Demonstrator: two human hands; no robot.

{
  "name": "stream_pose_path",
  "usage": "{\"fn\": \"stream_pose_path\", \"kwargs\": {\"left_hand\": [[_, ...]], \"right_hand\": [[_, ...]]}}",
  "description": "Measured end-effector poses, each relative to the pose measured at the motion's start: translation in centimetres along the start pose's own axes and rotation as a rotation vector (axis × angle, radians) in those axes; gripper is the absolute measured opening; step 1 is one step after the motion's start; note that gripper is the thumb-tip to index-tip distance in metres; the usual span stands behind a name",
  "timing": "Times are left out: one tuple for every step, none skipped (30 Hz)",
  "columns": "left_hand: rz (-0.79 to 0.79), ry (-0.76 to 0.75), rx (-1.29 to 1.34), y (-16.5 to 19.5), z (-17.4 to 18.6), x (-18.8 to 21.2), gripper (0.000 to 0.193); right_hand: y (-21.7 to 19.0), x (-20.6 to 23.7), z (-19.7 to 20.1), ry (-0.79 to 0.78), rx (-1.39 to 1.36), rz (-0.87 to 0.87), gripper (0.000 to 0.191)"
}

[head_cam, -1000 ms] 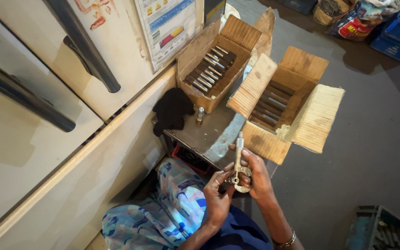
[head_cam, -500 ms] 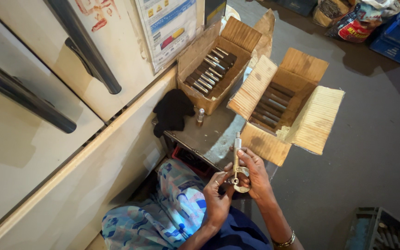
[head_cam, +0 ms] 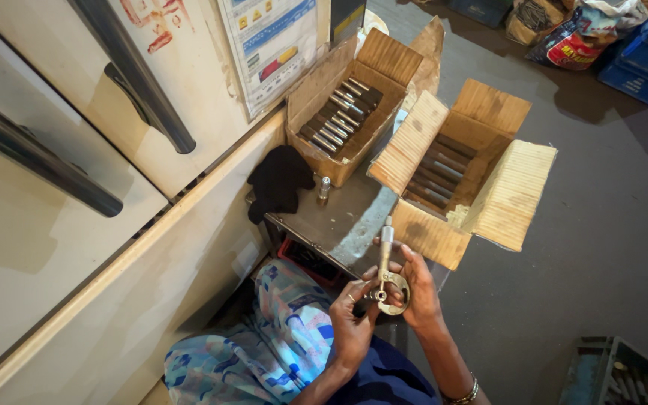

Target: The person opens a machine door, retrieves a cylindrical metal part, and measures it with a caliper. They repeat this process for several parts, placing each measured part into a cardboard box.

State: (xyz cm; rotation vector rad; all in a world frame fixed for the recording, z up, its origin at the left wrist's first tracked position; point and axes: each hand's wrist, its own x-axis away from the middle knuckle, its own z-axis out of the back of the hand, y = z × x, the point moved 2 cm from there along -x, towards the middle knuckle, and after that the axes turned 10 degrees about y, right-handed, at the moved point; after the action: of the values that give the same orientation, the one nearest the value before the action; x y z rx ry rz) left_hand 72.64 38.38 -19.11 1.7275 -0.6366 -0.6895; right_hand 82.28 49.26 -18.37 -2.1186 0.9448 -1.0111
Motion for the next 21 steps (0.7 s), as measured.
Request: {"fn": "stream_pose_path", "kwargs": {"left_hand": [[-0.005, 0.004, 0.006, -0.04, -0.01, 0.01, 0.041], [-0.008, 0.005, -0.005, -0.08, 0.00, 0.03, 0.041], [-0.011, 0.006, -0.015, -0.12, 0.02, 0.06, 0.041], [-0.015, 0.007, -0.026, -0.15, 0.04, 0.08, 0.041], [0.000, 0.002, -0.032, -0.20, 0.07, 0.10, 0.041], [0.015, -0.002, -0.037, -0.25, 0.12, 0.12, 0.042], [0.031, -0.007, -0.043, -0.30, 0.14, 0.13, 0.042], [0.025, -0.007, -0.032, -0.30, 0.15, 0.13, 0.042], [0.019, -0.007, -0.021, -0.30, 0.16, 0.14, 0.041], [0.013, -0.007, -0.010, -0.30, 0.15, 0.13, 0.040], [-0.006, -0.003, -0.026, -0.27, 0.16, 0.11, 0.040], [-0.026, 0.002, -0.042, -0.23, 0.16, 0.09, 0.041], [-0.045, 0.007, -0.058, -0.19, 0.16, 0.08, 0.041], [-0.036, 0.004, -0.050, -0.19, 0.16, 0.10, 0.041], [-0.026, 0.002, -0.043, -0.17, 0.17, 0.16, 0.041], [-0.017, -0.001, -0.035, -0.16, 0.18, 0.20, 0.041], [-0.004, -0.002, -0.020, -0.17, 0.17, 0.24, 0.041], [0.009, -0.003, -0.006, -0.20, 0.13, 0.27, 0.041], [0.022, -0.004, 0.009, -0.23, 0.11, 0.28, 0.041], [0.029, -0.004, 0.014, -0.27, 0.10, 0.29, 0.041], [0.037, -0.004, 0.019, -0.32, 0.09, 0.28, 0.040]], "right_hand": [[0.03, -0.03, 0.01, -0.042, -0.021, 0.020, 0.060], [0.09, -0.06, 0.12, -0.040, -0.016, 0.022, 0.060], [0.15, -0.06, 0.22, -0.038, -0.011, 0.024, 0.060], [0.19, -0.07, 0.30, -0.037, -0.006, 0.027, 0.059], [0.22, -0.07, 0.33, -0.043, -0.012, 0.028, 0.060], [0.24, -0.05, 0.35, -0.048, -0.018, 0.029, 0.060], [0.24, -0.04, 0.33, -0.054, -0.024, 0.031, 0.061], [0.26, -0.04, 0.33, -0.037, -0.013, 0.016, 0.061], [0.28, -0.03, 0.31, -0.019, -0.003, 0.002, 0.062], [0.29, -0.01, 0.28, -0.002, 0.008, -0.013, 0.062], [0.24, 0.03, 0.20, -0.009, 0.007, -0.006, 0.062], [0.19, 0.07, 0.12, -0.015, 0.006, 0.001, 0.062], [0.14, 0.11, 0.03, -0.022, 0.005, 0.008, 0.062], [0.09, 0.16, -0.03, -0.020, 0.008, 0.014, 0.062], [0.04, 0.22, -0.08, -0.018, 0.012, 0.020, 0.062], [0.00, 0.26, -0.15, -0.016, 0.016, 0.027, 0.062], [-0.04, 0.27, -0.23, -0.012, 0.013, 0.031, 0.062], [-0.07, 0.27, -0.33, -0.007, 0.010, 0.036, 0.062], [-0.11, 0.29, -0.42, -0.003, 0.007, 0.041, 0.062], [-0.16, 0.33, -0.50, 0.001, 0.011, 0.039, 0.062], [-0.23, 0.39, -0.57, 0.005, 0.015, 0.036, 0.062]]}}
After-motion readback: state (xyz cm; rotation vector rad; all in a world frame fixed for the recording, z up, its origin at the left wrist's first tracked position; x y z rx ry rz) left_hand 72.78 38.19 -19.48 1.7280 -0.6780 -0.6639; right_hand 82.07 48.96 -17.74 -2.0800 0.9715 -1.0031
